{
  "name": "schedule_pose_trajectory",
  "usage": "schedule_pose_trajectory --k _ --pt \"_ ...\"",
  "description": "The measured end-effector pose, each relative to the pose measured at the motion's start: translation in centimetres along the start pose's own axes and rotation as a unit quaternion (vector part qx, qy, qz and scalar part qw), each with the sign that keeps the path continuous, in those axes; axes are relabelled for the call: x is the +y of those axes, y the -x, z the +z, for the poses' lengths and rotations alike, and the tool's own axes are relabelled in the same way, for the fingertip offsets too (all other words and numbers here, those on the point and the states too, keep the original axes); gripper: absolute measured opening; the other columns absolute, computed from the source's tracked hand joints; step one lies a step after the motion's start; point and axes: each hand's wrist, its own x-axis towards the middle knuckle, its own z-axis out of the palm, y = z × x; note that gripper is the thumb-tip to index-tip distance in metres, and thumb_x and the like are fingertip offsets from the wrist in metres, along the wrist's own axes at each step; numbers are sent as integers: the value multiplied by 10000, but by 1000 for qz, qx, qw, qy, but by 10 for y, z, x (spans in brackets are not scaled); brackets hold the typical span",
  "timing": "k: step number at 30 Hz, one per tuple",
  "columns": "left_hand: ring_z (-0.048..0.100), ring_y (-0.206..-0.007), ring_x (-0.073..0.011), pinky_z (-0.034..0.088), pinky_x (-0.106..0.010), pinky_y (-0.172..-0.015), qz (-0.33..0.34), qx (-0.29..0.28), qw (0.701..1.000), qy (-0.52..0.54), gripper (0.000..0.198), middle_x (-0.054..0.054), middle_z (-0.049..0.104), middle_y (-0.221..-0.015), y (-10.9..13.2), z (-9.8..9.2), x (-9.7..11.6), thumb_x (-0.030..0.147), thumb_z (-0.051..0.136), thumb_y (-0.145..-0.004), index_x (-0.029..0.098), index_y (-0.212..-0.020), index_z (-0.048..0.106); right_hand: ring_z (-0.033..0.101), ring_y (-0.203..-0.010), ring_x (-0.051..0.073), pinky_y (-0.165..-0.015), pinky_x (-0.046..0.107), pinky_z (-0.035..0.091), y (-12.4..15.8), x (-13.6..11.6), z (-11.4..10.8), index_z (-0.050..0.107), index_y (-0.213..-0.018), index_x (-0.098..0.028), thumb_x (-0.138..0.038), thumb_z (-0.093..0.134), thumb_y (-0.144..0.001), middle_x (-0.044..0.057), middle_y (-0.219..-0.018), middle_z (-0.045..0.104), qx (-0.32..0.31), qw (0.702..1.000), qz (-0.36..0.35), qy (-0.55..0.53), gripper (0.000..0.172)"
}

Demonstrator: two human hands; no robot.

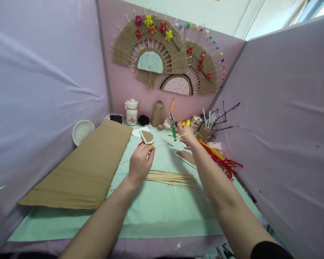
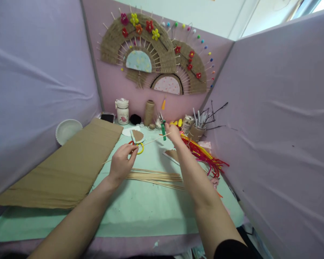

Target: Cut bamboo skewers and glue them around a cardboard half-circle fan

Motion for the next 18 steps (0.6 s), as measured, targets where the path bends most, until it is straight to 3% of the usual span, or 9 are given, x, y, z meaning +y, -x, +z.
schedule_pose_trajectory --k 4,6,9,11,13,15,18 --pt "602 -794 -169 465 -294 -771 -22 -4 1000 12 135 -44 667 -826 -1 0 0 206 520 -926 174 -889 646 442 -492 130 -490 263 369 18 11 -33 488 -692 -214 -682 247 -914 6 -594 495 38 984 7 -175 572" --pt "594 -766 -164 463 -290 -745 -40 -2 999 18 149 -45 664 -829 -2 -1 0 217 507 -932 172 -911 648 354 -453 100 -450 238 332 34 15 -42 427 -672 -229 -721 280 -885 -41 -562 398 42 953 2 -301 556" --pt "597 -772 -162 462 -283 -731 -68 23 997 32 193 -54 663 -863 -4 -4 -1 234 462 -950 172 -974 643 334 -467 85 -450 213 335 62 20 -46 390 -637 -226 -706 489 -819 -62 -557 346 12 812 -6 -583 522" --pt "603 -793 -165 461 -279 -736 -81 50 995 31 201 -56 662 -872 -6 -6 -1 241 444 -953 172 -979 631 378 -506 89 -493 217 379 82 21 -42 382 -611 -220 -664 574 -793 -50 -582 386 -17 749 -14 -662 517" --pt "604 -782 -163 454 -274 -724 -95 71 993 17 187 -48 664 -856 -7 -7 -1 243 442 -947 175 -959 616 401 -544 99 -531 232 393 102 19 -31 383 -579 -216 -604 629 -782 -40 -595 412 -48 745 -30 -665 502" --pt "601 -742 -159 445 -269 -695 -117 81 990 6 173 -36 663 -831 -8 -8 -1 246 438 -940 181 -949 598 374 -545 99 -561 239 382 121 13 -15 448 -571 -209 -484 669 -792 -44 -567 412 -99 780 -52 -616 417" --pt "597 -699 -154 437 -267 -670 -147 79 986 7 175 -25 654 -798 -8 -10 -1 262 410 -942 189 -937 570 403 -566 113 -579 268 373 144 -1 12 521 -553 -192 -407 703 -769 -21 -563 455 -160 788 -68 -591 355"
